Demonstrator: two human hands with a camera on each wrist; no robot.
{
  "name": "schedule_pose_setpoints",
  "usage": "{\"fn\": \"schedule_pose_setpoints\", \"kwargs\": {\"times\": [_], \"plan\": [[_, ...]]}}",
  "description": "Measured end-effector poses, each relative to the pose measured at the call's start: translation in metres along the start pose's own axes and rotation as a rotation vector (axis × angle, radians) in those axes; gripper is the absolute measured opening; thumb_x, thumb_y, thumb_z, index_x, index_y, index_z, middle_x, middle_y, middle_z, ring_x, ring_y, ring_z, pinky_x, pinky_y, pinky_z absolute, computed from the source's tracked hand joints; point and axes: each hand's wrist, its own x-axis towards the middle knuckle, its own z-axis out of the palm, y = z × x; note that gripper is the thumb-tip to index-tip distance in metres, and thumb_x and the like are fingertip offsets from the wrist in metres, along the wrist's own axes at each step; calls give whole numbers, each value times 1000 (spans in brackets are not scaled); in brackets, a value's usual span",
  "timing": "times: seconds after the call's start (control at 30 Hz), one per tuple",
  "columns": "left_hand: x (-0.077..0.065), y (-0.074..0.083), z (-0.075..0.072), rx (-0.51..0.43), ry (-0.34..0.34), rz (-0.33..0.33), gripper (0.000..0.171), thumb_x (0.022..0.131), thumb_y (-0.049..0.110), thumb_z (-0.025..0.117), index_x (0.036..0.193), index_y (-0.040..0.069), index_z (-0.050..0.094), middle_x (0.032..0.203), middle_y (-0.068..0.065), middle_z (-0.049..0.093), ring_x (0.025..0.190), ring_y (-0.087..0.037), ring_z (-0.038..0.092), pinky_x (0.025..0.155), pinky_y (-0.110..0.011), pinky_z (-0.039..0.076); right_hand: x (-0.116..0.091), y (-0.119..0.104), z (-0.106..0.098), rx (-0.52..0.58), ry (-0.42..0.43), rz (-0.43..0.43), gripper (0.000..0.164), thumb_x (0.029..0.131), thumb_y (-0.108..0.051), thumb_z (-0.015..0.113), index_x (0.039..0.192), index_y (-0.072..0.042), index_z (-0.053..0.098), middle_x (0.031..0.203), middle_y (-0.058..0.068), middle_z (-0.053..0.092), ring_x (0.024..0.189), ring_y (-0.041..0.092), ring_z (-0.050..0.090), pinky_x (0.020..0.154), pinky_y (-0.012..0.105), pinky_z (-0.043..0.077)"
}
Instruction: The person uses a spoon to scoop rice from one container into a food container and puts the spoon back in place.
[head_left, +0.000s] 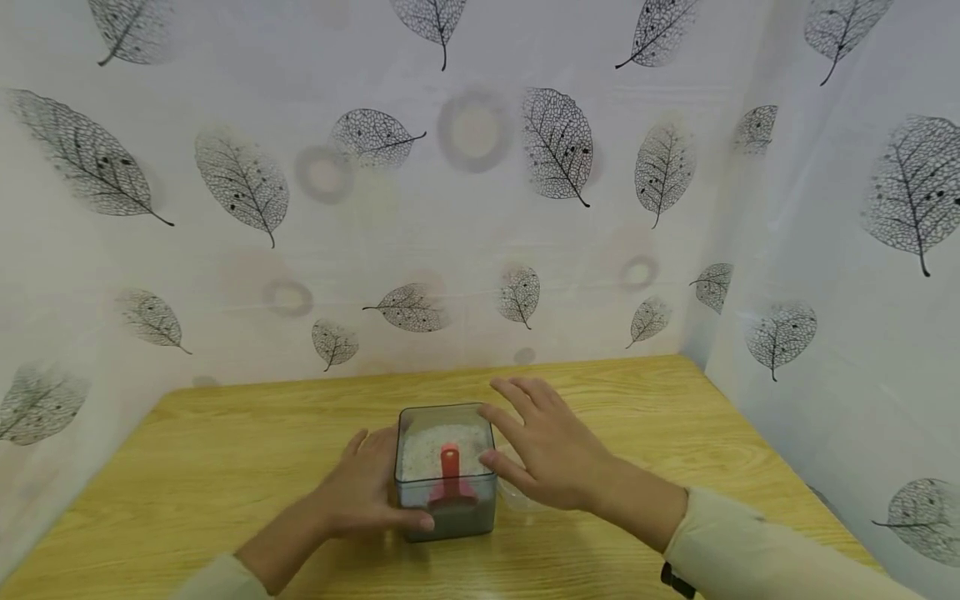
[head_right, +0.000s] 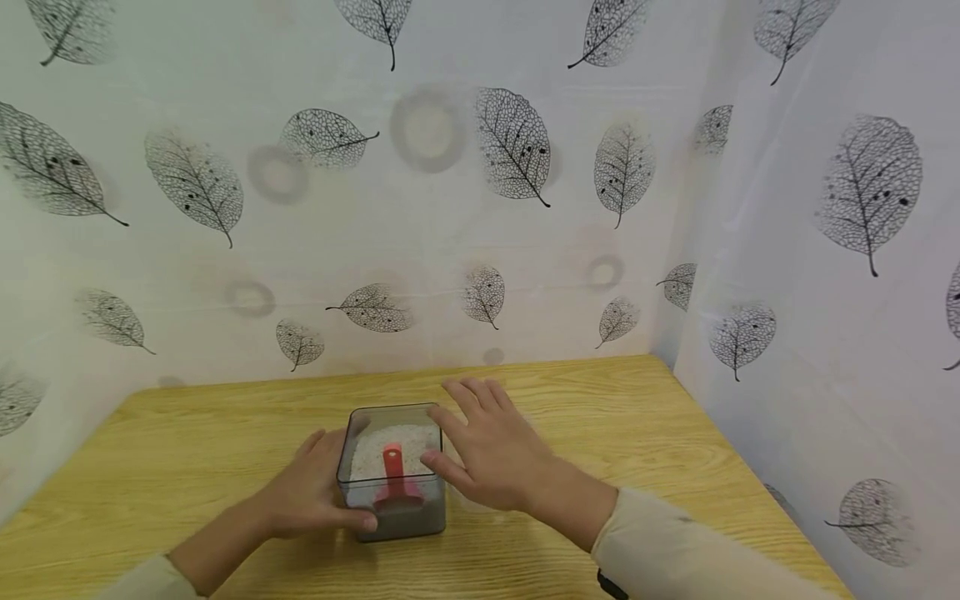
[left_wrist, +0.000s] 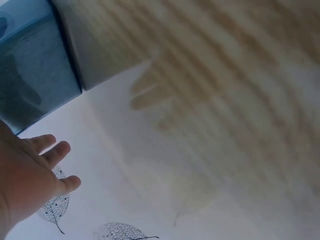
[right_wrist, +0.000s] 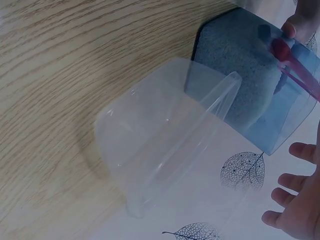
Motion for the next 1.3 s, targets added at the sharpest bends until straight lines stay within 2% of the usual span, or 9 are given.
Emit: {"fn": "schedule_pose_setpoints", "kwargs": {"times": [0.3, 0.47, 0.67, 1.0, 1.3], "plan": [[-1, -3, 11, 12, 63, 44, 130, 62, 85, 68, 149, -4, 31, 147, -20, 49, 133, -38, 48, 110, -63, 28, 10, -14, 2, 0, 52, -101, 50, 104, -55, 37, 136, -20, 53, 148, 9, 44, 136, 26, 38, 116, 47, 28], [2, -2, 15, 21, 88, 65, 125, 63, 88, 65, 147, 1, 33, 143, -15, 52, 131, -32, 50, 108, -60, 31, 14, -20, 2, 44, 85, -162, 39, 104, -49, 41, 123, -19, 59, 133, 4, 50, 129, 24, 41, 112, 47, 31], [3, -2, 20, 39, 130, 90, 117, 66, 86, 64, 143, 2, 37, 139, -14, 53, 128, -29, 50, 107, -58, 31, 23, -24, 4, -17, 134, -221, 27, 102, -43, 48, 109, -20, 60, 115, 0, 53, 115, 21, 46, 102, 43, 36], [2, -2, 21, 60, 117, 62, 115, 69, 84, 64, 144, 3, 36, 140, -13, 50, 127, -29, 48, 107, -60, 31, 33, -29, 10, -58, 188, -275, 15, 102, -32, 54, 95, -19, 59, 95, -5, 53, 95, 15, 50, 89, 36, 38], [0, -2, 24, 51, 141, 76, 112, 69, 82, 66, 143, 3, 36, 136, -11, 52, 119, -25, 49, 105, -57, 32, 34, -31, 9, -77, 180, -288, 14, 101, -28, 54, 95, -17, 57, 96, -5, 55, 94, 16, 52, 90, 37, 39]]}}
